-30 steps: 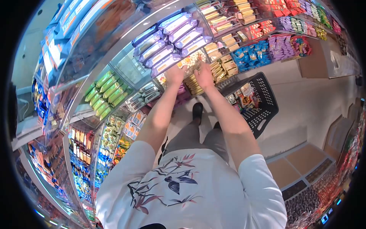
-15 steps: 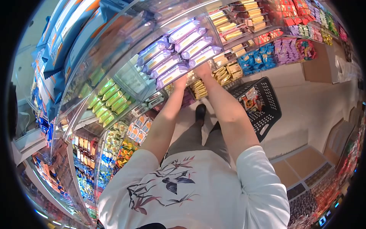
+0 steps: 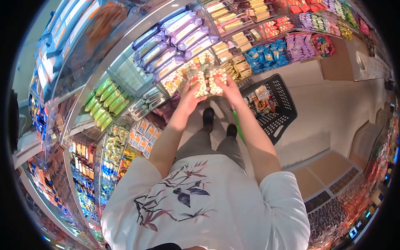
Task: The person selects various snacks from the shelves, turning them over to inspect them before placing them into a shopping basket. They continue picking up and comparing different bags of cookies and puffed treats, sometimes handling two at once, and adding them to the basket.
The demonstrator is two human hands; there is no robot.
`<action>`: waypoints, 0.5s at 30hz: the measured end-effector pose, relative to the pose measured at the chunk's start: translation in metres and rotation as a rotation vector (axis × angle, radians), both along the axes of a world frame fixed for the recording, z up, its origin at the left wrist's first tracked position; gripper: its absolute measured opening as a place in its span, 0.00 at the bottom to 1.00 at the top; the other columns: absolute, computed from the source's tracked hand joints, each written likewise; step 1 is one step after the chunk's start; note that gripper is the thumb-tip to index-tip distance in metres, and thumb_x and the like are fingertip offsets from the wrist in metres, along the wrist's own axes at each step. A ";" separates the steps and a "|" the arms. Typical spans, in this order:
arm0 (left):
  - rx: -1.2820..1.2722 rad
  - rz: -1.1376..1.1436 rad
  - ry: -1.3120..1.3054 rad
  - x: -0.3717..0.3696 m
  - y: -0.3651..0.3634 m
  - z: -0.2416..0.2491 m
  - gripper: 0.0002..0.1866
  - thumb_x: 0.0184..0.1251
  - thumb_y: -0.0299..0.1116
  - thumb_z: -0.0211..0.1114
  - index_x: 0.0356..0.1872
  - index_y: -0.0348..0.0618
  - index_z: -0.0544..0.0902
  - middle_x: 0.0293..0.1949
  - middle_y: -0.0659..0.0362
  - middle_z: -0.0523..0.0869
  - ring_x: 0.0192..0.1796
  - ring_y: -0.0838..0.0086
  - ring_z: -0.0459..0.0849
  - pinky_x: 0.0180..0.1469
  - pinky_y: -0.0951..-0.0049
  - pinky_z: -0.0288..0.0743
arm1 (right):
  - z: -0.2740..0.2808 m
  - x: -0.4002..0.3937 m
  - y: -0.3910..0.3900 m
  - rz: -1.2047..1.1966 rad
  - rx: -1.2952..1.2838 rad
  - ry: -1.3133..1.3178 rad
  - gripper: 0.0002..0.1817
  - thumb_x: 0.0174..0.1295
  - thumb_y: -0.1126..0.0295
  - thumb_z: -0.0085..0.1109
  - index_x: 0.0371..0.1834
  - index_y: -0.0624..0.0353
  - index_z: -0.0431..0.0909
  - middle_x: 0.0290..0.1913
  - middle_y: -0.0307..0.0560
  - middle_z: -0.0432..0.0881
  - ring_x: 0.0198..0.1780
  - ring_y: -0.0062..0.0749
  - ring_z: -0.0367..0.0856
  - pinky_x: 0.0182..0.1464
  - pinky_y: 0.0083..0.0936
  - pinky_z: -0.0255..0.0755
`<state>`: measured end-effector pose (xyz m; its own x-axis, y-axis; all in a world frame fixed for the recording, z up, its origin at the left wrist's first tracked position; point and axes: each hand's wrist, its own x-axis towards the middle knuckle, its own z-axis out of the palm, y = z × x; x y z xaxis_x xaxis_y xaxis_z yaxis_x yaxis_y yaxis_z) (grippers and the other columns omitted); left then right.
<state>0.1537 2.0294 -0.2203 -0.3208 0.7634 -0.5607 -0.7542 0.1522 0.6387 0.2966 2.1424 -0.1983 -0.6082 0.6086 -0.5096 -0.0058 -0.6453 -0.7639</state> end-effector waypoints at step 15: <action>0.121 0.073 0.448 0.158 -0.052 0.069 0.18 0.62 0.24 0.67 0.52 0.38 0.74 0.44 0.59 0.84 0.44 0.79 0.83 0.46 0.78 0.78 | 0.067 0.145 -0.055 0.011 -0.019 0.134 0.19 0.70 0.58 0.53 0.57 0.57 0.72 0.43 0.35 0.81 0.38 0.14 0.80 0.35 0.15 0.73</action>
<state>0.3113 1.9769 -0.1510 -0.5661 0.7814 -0.2626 -0.4059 0.0130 0.9138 0.4413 2.0874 -0.1316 -0.6781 0.5927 -0.4346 -0.0999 -0.6602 -0.7444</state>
